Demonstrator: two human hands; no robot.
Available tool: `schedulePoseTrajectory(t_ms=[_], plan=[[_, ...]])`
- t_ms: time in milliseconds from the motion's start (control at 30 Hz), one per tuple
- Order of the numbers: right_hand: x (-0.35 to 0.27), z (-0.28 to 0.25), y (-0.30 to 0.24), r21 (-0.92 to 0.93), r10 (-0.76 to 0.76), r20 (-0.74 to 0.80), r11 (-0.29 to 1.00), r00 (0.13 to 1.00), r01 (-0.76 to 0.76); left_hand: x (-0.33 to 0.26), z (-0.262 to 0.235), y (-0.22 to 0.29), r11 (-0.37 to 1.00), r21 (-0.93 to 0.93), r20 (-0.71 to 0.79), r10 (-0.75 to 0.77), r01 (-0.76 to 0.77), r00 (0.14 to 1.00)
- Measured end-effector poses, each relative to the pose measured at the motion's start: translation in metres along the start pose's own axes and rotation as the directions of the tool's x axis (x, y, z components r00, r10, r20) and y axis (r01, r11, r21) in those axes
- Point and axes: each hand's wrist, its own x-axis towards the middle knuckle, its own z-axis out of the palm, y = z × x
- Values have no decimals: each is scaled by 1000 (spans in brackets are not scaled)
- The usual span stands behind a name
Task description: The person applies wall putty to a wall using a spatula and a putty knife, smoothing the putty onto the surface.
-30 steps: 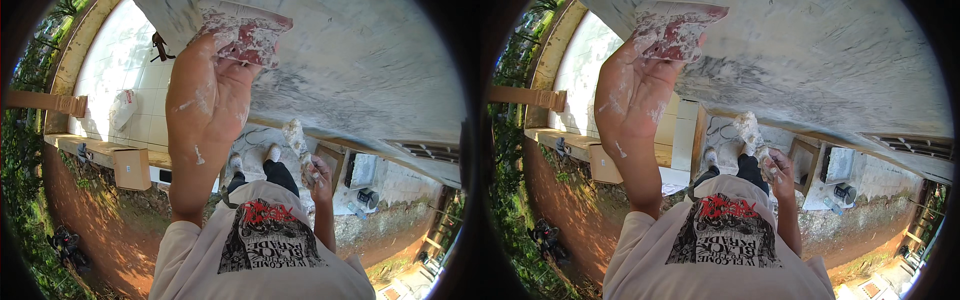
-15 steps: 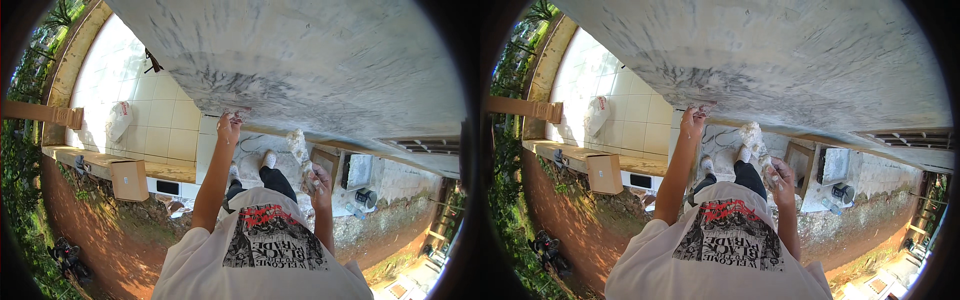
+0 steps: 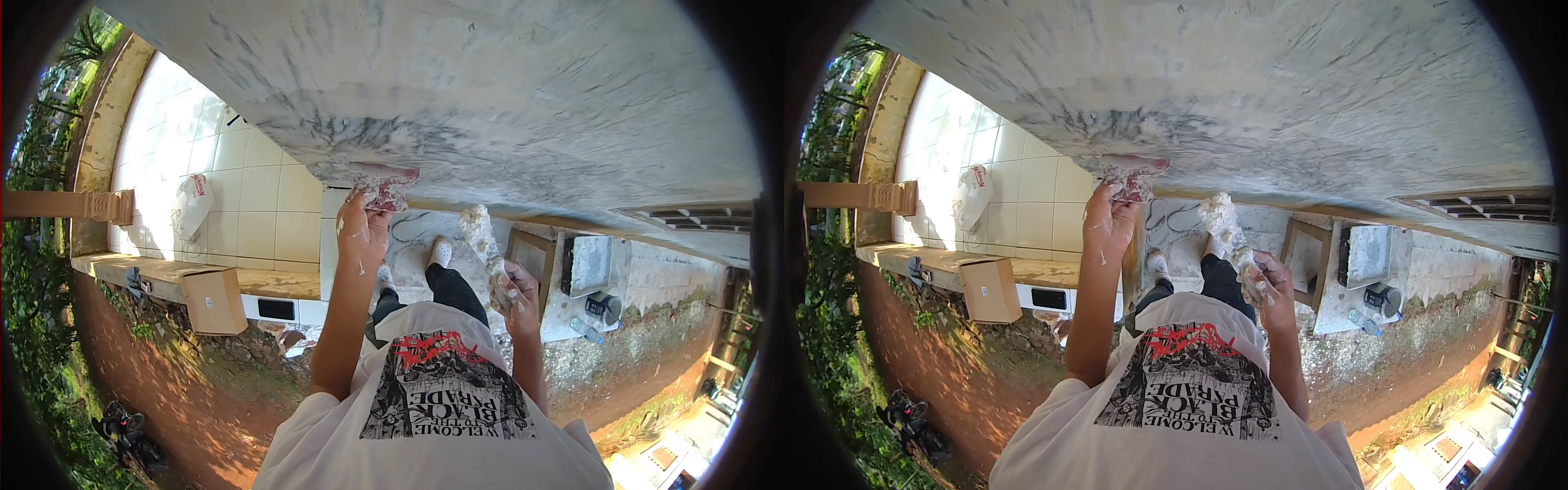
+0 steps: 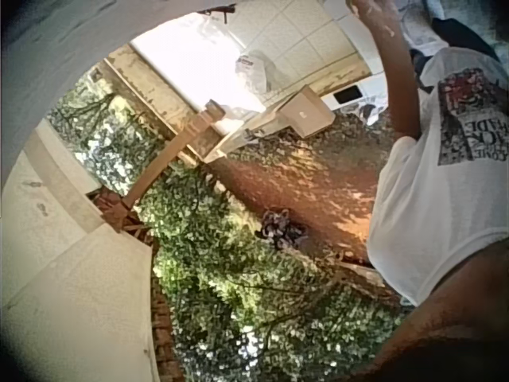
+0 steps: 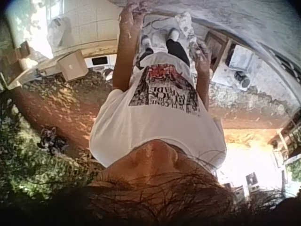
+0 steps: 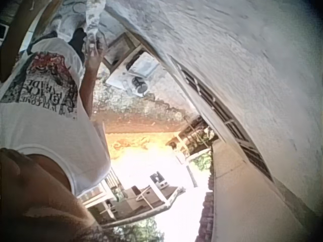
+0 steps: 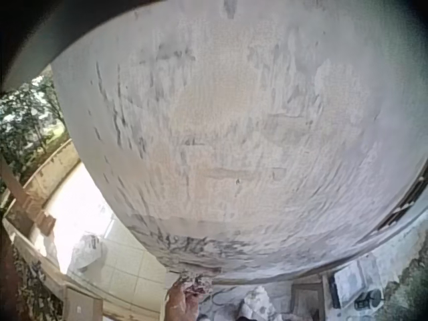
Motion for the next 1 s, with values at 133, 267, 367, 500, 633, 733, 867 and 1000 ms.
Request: schedulePoseTrajectory(t_ms=[133,267,367,500,633,733,867,1000], plan=[[-3,6,-3,-12,12,-20,1000,1000,-12,71,-88,-39,998,18,82,60,-61,995],[-2,4,-3,-39,-5,5,999,1000,5,108,-64,-42,991,135,-120,21,-5,993],[-5,4,-4,-35,-23,-5,999,1000,23,82,-1,-29,983,179,-70,-18,31,997],[-5,6,-1,-24,-54,-53,998,997,53,3,46,-3,985,159,124,-90,70,988],[-8,22,-18,-3,-25,-48,1000,999,25,-33,15,4,938,336,183,-149,81,972],[-7,30,-28,84,-54,44,995,998,51,-38,-16,8,934,330,179,-202,135,963],[-1,32,-23,-45,-137,-45,990,990,135,-56,-26,28,914,317,222,-330,252,917],[-2,41,-24,-89,-137,-12,987,991,135,-78,-10,38,832,464,157,-416,305,896]])
